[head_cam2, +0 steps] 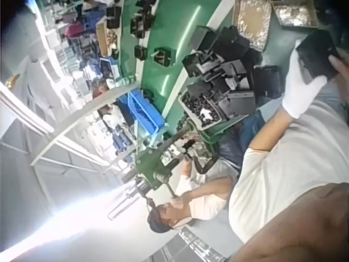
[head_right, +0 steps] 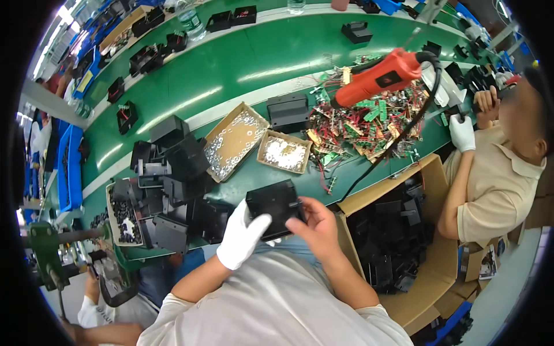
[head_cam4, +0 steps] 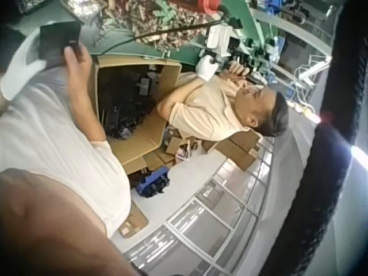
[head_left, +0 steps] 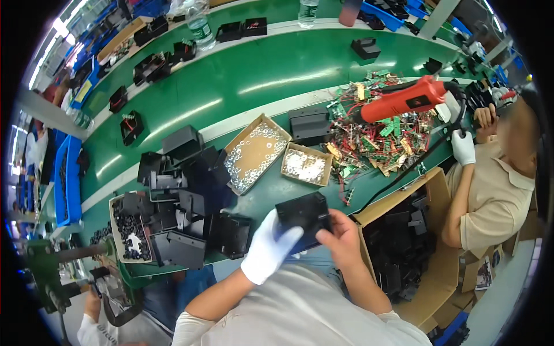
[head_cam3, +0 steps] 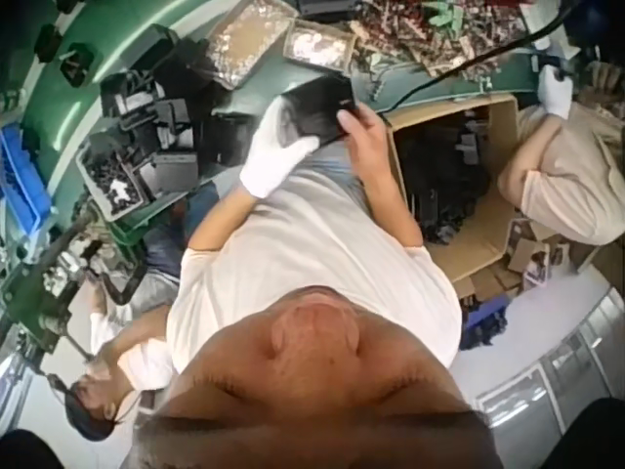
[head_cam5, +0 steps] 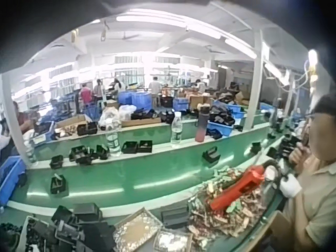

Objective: Assembling electronic components by placing circuit boards into plastic housings and using an electric screwdriver.

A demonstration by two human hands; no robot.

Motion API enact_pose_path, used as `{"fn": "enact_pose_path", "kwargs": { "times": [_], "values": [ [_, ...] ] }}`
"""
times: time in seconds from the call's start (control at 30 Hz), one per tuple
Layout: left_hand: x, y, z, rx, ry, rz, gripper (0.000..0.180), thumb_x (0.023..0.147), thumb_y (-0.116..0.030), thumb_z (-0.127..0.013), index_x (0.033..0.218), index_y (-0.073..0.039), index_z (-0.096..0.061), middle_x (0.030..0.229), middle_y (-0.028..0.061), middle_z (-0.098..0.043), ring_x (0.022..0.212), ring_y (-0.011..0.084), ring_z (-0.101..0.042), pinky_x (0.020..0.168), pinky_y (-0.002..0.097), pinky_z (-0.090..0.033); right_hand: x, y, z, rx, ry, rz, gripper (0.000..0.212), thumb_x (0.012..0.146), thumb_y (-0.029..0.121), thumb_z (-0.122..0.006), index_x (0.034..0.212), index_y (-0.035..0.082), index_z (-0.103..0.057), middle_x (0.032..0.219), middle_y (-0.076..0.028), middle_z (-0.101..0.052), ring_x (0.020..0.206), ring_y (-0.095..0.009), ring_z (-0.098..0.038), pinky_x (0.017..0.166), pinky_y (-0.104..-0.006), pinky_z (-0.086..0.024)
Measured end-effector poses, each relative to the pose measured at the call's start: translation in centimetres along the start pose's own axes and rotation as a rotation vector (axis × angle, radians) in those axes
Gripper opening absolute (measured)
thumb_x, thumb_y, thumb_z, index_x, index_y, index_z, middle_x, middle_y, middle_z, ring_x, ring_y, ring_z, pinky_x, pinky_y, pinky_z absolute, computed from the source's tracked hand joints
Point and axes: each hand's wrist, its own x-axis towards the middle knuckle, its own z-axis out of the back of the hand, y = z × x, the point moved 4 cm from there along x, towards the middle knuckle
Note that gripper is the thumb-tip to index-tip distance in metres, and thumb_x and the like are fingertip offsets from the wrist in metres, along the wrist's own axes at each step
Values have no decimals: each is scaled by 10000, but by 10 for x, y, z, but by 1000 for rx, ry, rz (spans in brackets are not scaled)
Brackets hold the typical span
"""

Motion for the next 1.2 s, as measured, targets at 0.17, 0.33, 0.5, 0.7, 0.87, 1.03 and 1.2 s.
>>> {"fn": "enact_pose_path", "kwargs": {
  "times": [0.17, 0.33, 0.5, 0.7, 0.87, 1.03, 1.2],
  "values": [
    [-5, -11, 3, 97, 95, -250, 988, 816, -93, -811, 1625, -19, -248, 1535, 208, -475, 1248, 299, -593, 1038, 436, -523, 6, -10, 13, 323, 14, -289, 399, 944, 15, -651, 1336, -42, -609, 1141, -125, -721, 909, -155, -666, 825, -260, -527],
    [-16, -37, 17, 242, 144, -273, 1129, 768, -165, -887, 1655, -37, -200, 1592, 225, -413, 1296, 346, -577, 1076, 465, -505, -5, -13, 7, 349, -11, -417, 369, 955, 25, -609, 1315, -56, -628, 1128, -132, -725, 916, -168, -662, 878, -269, -512],
    [-20, -43, 39, 302, 289, -218, 1143, 759, -253, -914, 1653, -43, -233, 1623, 231, -373, 1320, 378, -563, 1104, 479, -483, -7, 10, 8, -167, -13, -260, 314, 949, 23, -631, 1252, -46, -684, 1049, -94, -728, 842, -143, -627, 800, -249, -485],
    [-30, -46, 44, 611, 468, -550, 1054, 775, -231, -898, 1633, -63, -310, 1590, 245, -396, 1261, 385, -598, 1074, 459, -504, 13, 52, -24, -687, 377, -177, 242, 918, -3, -649, 1137, -24, -750, 1016, -55, -721, 811, -127, -597, 751, -240, -452],
    [-43, -50, 51, 688, 424, -492, 1004, 760, -289, -915, 1588, -43, -405, 1562, 237, -453, 1267, 378, -605, 1050, 479, -521, 23, 56, -40, -739, 335, -98, 255, 873, -22, -670, 1107, -10, -769, 998, -29, -708, 840, -119, -593, 758, -236, -438],
    [-38, -35, 23, -165, 55, -314, 761, 820, -208, -863, 1482, -34, -531, 1430, 224, -569, 1198, 292, -639, 1009, 403, -539, 16, 11, -46, -308, 73, -84, 234, 936, 55, -700, 1159, -15, -709, 939, -29, -692, 794, -113, -593, 728, -225, -479],
    [-33, 14, 22, -164, -90, 18, 589, 846, -119, -829, 1377, -14, -595, 1247, 165, -671, 1087, 215, -663, 958, 350, -555, -17, -10, -60, -243, -3, -102, 283, 970, 99, -718, 1220, -8, -636, 957, -50, -692, 823, -119, -625, 732, -227, -511]
  ]
}}
